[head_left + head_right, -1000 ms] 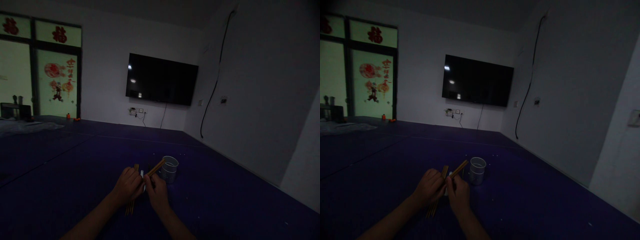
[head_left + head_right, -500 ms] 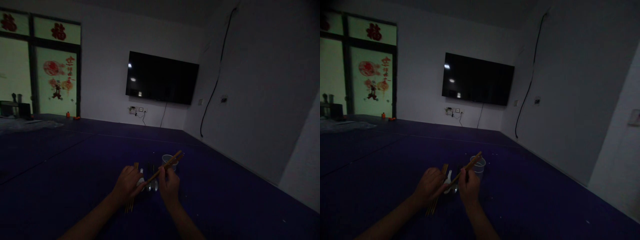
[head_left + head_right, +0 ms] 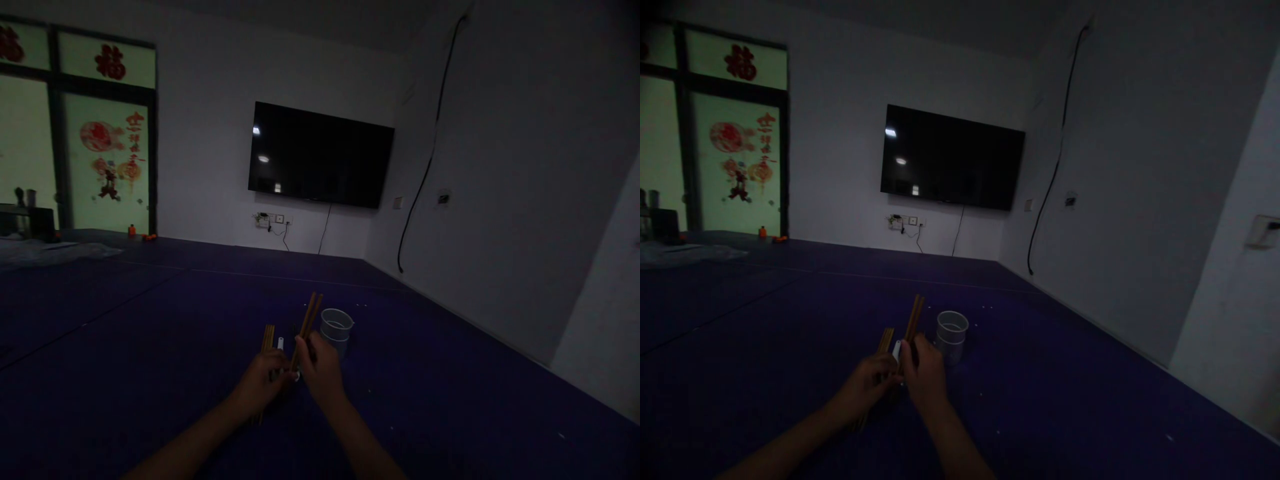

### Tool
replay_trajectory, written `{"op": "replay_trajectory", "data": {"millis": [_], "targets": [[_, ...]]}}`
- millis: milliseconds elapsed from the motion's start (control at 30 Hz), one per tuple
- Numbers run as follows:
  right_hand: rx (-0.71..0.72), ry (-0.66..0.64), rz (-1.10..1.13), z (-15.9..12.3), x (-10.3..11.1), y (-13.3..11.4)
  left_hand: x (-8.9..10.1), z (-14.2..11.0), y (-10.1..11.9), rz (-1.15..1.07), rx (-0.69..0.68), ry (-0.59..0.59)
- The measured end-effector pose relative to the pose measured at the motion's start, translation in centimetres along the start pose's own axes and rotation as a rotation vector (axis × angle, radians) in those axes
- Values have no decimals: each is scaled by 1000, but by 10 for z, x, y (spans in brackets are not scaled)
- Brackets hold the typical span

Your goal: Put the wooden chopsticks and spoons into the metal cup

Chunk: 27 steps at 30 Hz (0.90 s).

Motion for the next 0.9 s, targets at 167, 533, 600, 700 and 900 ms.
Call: {"op": "replay_trajectory", "data": {"millis": [167, 533, 600, 700, 900], "targets": [[-17, -42, 38, -1, -7, 3, 0, -1, -4, -36, -4, 29], [-243, 431, 167, -10, 47, 29, 26, -8, -3, 227, -22, 235], [-317, 592, 128, -13, 68, 40, 32, -8, -11, 318, 41, 250], [-345, 701, 40, -13, 88, 52, 38, -8, -29, 370, 173, 257], [-327, 577, -195, -2, 92, 71, 40, -10, -48, 300, 351, 215]]}}
Point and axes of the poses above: each hand's wrist, its own z-axis towards the middle knuckle, its own x-axis out of the back of the hand, y = z × x, the point moved 7 cm from there along z, towards the middle knuckle, and after that the axes turned 8 degrees about -y, right-handed, at the moved point
